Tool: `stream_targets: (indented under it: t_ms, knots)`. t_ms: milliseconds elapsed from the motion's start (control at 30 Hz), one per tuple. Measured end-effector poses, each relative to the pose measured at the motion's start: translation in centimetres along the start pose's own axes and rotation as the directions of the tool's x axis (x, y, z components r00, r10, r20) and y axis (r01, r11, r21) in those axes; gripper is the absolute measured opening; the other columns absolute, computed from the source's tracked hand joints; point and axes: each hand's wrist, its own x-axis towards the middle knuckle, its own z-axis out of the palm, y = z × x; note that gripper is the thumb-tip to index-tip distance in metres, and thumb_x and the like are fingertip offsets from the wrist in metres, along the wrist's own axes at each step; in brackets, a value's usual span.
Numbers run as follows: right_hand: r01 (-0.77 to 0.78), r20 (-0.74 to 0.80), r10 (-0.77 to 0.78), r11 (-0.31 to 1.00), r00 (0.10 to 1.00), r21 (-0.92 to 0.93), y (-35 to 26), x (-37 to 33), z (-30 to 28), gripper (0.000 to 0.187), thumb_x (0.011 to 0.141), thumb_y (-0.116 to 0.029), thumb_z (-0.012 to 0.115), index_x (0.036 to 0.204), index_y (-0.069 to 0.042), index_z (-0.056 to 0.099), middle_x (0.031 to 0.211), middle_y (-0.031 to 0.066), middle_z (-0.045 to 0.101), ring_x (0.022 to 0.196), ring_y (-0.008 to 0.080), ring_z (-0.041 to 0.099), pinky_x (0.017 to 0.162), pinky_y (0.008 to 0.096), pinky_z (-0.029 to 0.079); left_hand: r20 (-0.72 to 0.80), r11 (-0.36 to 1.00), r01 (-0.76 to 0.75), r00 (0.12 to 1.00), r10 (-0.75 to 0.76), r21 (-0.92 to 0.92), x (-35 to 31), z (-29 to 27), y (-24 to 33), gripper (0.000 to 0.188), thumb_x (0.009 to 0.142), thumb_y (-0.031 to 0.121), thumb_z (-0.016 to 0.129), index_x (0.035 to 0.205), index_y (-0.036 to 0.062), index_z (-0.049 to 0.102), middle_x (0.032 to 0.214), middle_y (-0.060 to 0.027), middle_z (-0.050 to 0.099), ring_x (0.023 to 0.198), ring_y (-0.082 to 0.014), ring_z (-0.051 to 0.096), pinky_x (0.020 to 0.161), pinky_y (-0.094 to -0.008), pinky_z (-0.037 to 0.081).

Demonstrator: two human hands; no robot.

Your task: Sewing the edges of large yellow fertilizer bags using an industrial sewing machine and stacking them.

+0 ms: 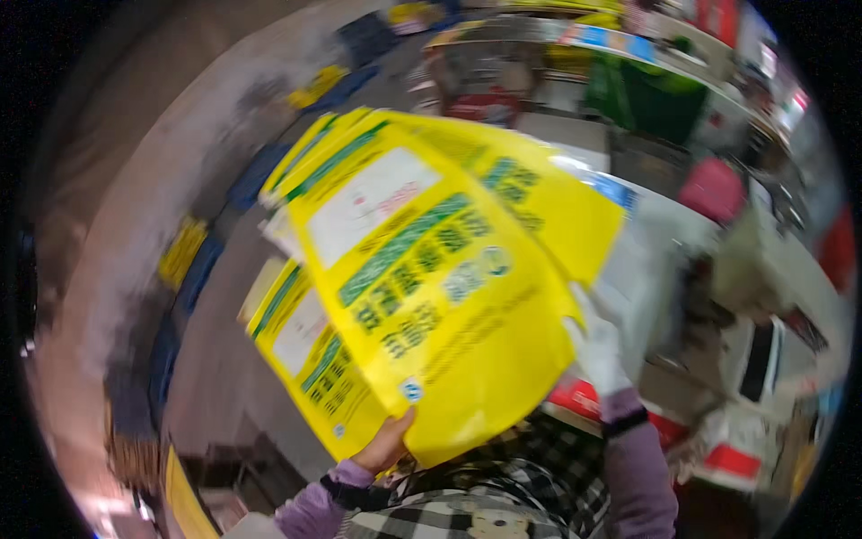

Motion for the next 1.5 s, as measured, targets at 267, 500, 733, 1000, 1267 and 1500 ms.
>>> stream_targets:
  t_ms: [267, 500, 733, 1000, 1267, 1500]
  knots:
    - [0.452, 0.115, -0.439, 0.881, 0.891, -0.141, -11.0, 4.6, 11.7, 0.033, 0.091, -0.015, 0.054, 0.124, -0.016, 0.059, 0.082, 0.0149, 0.066, 0.069, 0.0299, 0.066, 0.060, 0.0411, 0.052, -0.630, 0.992, 0.057, 0.776, 0.028, 0.114, -6.8, -13.8, 2.7, 0.026, 0.099, 0.018, 0.049, 0.110, -0.0022, 0.061, 0.104, -0.0099, 0.067, 0.090, -0.0209, 0.066, 0.078, -0.0332, 0.054]
    - [0.264, 0.573, -0.120, 0.949, 0.810, -0.174, -8.0, -6.6, 27.6, 0.048, 0.086, -0.005, 0.050, 0.133, -0.010, 0.051, 0.110, 0.0260, 0.058, 0.091, 0.0407, 0.062, 0.081, 0.0455, 0.050, -0.797, 0.932, -0.267, 0.603, -0.039, -0.247, -12.9, -17.1, -7.1, 0.027, 0.102, 0.017, 0.042, 0.104, -0.0028, 0.060, 0.095, -0.0087, 0.067, 0.086, -0.0193, 0.065, 0.079, -0.0308, 0.052]
    - [0.124, 0.265, -0.058, 0.963, 0.962, -0.240, 1.9, -9.6, 31.0, 0.041, 0.090, -0.029, 0.058, 0.123, -0.006, 0.057, 0.119, 0.0256, 0.059, 0.103, 0.0419, 0.060, 0.094, 0.0449, 0.045, -0.840, 0.990, -0.137, 0.533, 0.106, 0.038, -6.8, -15.6, -11.9, 0.027, 0.101, 0.021, 0.047, 0.102, -0.0025, 0.061, 0.084, -0.0053, 0.064, 0.069, -0.0165, 0.060, 0.064, -0.0311, 0.050]
    - [0.249, 0.501, -0.536, 0.811, 0.680, 0.529, -13.8, -5.3, 8.0, 0.032, 0.099, -0.027, 0.047, 0.116, -0.004, 0.062, 0.111, 0.0163, 0.065, 0.100, 0.0277, 0.064, 0.083, 0.0326, 0.052, -0.768, 0.950, -0.081, 0.570, 0.293, 0.301, -4.8, -23.6, -3.5, 0.033, 0.083, -0.002, 0.058, 0.115, -0.0005, 0.051, 0.116, -0.0175, 0.055, 0.102, -0.0276, 0.060, 0.084, -0.0433, 0.054]
    - [0.193, -0.174, -0.749, -0.063, 0.640, 0.979, -24.3, -7.0, -15.1, 0.078, 0.074, -0.070, 0.063, 0.113, -0.002, 0.061, 0.100, 0.0134, 0.055, 0.080, 0.0282, 0.057, 0.060, 0.0323, 0.049, 0.373, 0.372, -0.647, 0.720, 0.586, 0.666, 8.2, 0.6, 17.9, 0.013, 0.090, 0.004, 0.054, 0.100, -0.0019, 0.060, 0.095, -0.0075, 0.063, 0.086, -0.0133, 0.059, 0.077, -0.0265, 0.048]
    - [0.480, -0.398, -0.690, -0.084, 0.604, 0.873, -26.6, -11.2, -13.8, 0.069, 0.081, -0.065, 0.057, 0.092, 0.003, 0.056, 0.080, 0.0155, 0.045, 0.064, 0.0323, 0.051, 0.051, 0.0375, 0.043, 0.861, -0.038, -0.884, 0.444, 0.247, 0.466, 12.6, 20.9, 6.4, 0.041, 0.077, 0.010, 0.070, 0.116, 0.0069, 0.058, 0.125, -0.0193, 0.053, 0.116, -0.0391, 0.047, 0.100, -0.0448, 0.038]
